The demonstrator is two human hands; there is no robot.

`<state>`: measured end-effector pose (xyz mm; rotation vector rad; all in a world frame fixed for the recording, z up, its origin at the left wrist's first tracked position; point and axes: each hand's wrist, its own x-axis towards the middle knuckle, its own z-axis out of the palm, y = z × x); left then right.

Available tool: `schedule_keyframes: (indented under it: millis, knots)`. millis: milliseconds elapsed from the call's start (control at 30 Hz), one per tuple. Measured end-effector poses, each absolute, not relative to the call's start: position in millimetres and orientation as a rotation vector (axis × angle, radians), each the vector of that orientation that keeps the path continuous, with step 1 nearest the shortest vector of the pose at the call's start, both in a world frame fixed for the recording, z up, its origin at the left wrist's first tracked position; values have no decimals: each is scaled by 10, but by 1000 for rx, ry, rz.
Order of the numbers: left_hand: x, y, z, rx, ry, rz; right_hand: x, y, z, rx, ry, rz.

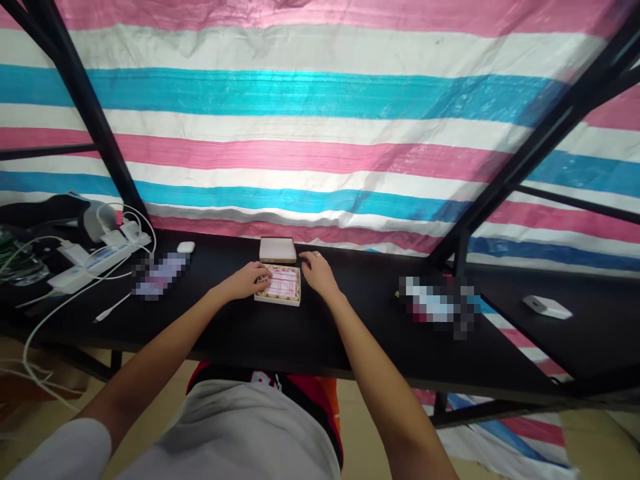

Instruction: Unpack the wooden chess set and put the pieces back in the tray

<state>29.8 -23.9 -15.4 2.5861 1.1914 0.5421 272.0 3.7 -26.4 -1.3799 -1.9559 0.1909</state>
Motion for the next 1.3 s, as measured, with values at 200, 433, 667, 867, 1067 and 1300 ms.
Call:
schedule_keyframes:
  millis: [200, 433, 667, 867, 1067, 1300]
  knots:
    - [235, -175, -159, 2496, 1171, 721, 2839, 457, -492, -1288, -2197, 263]
    - [216, -152, -163, 2435, 1352, 727, 2982, 260, -538, -1553, -2065, 318]
    - [231, -111, -170, 2348, 1389, 871, 3044, 199, -452, -1362, -1940, 337]
    - [285, -73, -200, 2093, 1402, 1001, 2841, 188, -470, -1141, -1906, 153]
    - [351, -78, -137, 2042, 1149, 1054, 2701, 110, -434, -988, -1980, -56]
    - [150, 119, -26, 1760, 1347, 1406, 2747, 199, -490, -981, -2019, -98]
